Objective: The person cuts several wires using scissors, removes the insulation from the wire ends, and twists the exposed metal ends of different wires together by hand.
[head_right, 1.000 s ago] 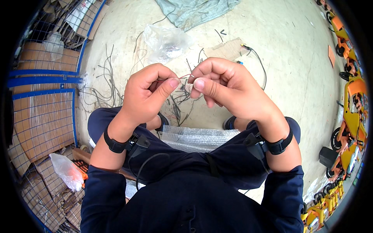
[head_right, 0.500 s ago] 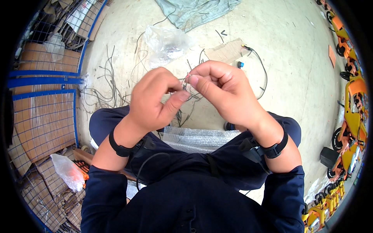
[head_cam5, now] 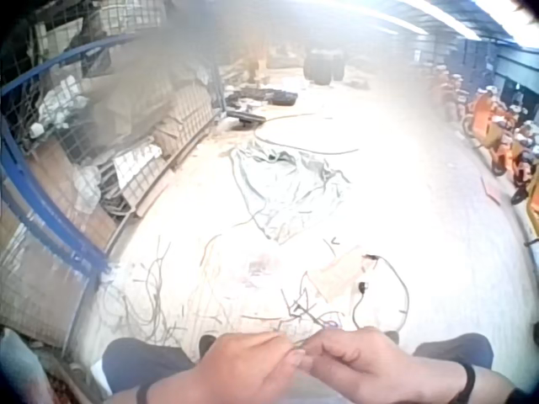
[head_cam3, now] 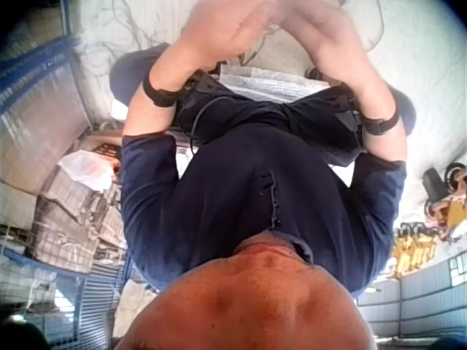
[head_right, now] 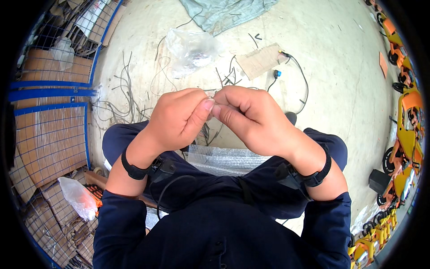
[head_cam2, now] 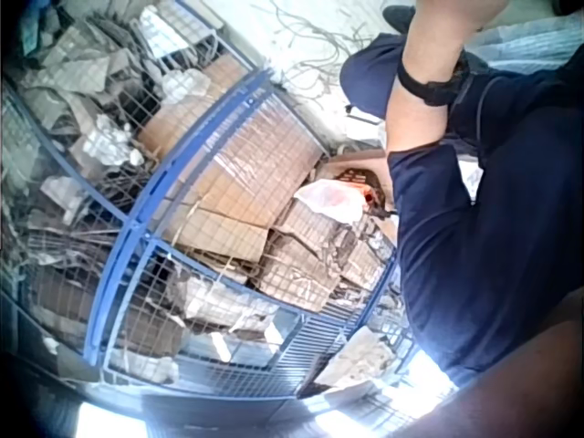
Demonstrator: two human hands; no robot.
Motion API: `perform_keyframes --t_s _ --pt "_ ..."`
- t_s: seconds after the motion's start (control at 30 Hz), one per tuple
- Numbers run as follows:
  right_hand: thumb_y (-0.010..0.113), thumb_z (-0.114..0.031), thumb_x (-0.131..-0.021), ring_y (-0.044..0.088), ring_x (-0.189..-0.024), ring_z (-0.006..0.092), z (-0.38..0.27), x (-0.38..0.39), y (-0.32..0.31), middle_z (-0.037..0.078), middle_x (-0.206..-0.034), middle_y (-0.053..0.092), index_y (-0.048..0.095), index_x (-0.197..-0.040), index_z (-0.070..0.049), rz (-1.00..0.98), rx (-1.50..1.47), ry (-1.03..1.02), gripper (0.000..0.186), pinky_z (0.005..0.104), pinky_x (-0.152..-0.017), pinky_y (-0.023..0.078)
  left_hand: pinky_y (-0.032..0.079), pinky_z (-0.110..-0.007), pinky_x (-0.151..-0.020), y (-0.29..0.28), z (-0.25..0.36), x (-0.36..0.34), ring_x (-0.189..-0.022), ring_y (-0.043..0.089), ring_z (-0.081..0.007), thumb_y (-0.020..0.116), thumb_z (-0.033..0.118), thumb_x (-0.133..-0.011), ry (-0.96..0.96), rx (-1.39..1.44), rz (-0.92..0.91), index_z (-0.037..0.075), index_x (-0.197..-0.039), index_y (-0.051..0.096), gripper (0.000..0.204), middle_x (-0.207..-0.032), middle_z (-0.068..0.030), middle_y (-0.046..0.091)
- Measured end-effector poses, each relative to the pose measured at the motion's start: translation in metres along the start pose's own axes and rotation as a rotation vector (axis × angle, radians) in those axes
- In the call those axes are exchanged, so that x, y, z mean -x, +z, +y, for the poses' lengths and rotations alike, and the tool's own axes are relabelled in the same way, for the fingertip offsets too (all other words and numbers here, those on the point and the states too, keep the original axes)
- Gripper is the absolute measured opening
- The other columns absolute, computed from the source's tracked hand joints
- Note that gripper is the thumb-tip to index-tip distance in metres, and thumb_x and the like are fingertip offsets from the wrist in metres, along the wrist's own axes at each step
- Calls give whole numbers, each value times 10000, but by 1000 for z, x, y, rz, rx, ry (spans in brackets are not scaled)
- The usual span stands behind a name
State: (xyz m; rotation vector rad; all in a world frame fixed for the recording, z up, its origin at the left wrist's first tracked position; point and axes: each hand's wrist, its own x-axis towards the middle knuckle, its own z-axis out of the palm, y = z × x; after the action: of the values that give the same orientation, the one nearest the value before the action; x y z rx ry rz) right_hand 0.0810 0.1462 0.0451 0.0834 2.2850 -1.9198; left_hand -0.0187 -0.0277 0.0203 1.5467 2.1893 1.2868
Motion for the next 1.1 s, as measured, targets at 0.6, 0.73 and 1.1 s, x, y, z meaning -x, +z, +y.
perform_keyframes --t_s 0.6,0.73,1.1 --pt "557 -113 -942 368 -510 9 -9 -2 -10 -49 -654 544 653 -952 -20 -59 -506 189 134 192 -449 265 438 -251 -453 -11 20 -3 -493 593 -180 408 226 -1005 -598 962 54 15 -668 512 411 -582 -88 545" --pt "555 -121 -943 326 -462 22 -9 1 -28 -64 -570 455 648 -950 -2 54 -533 119 150 195 -419 228 449 -260 -463 -29 -1 -6 -499 580 -180 384 265 -1016 -540 917 195 23 -675 494 433 -604 -94 548" --pt "563 -163 -957 342 -499 15 -3 -1 -27 -38 -735 577 628 -992 2 -108 -704 66 181 190 -430 233 482 -203 -594 -2 17 -6 -729 635 -109 573 142 -959 -298 777 52 7 -1283 485 361 -1015 -81 645"
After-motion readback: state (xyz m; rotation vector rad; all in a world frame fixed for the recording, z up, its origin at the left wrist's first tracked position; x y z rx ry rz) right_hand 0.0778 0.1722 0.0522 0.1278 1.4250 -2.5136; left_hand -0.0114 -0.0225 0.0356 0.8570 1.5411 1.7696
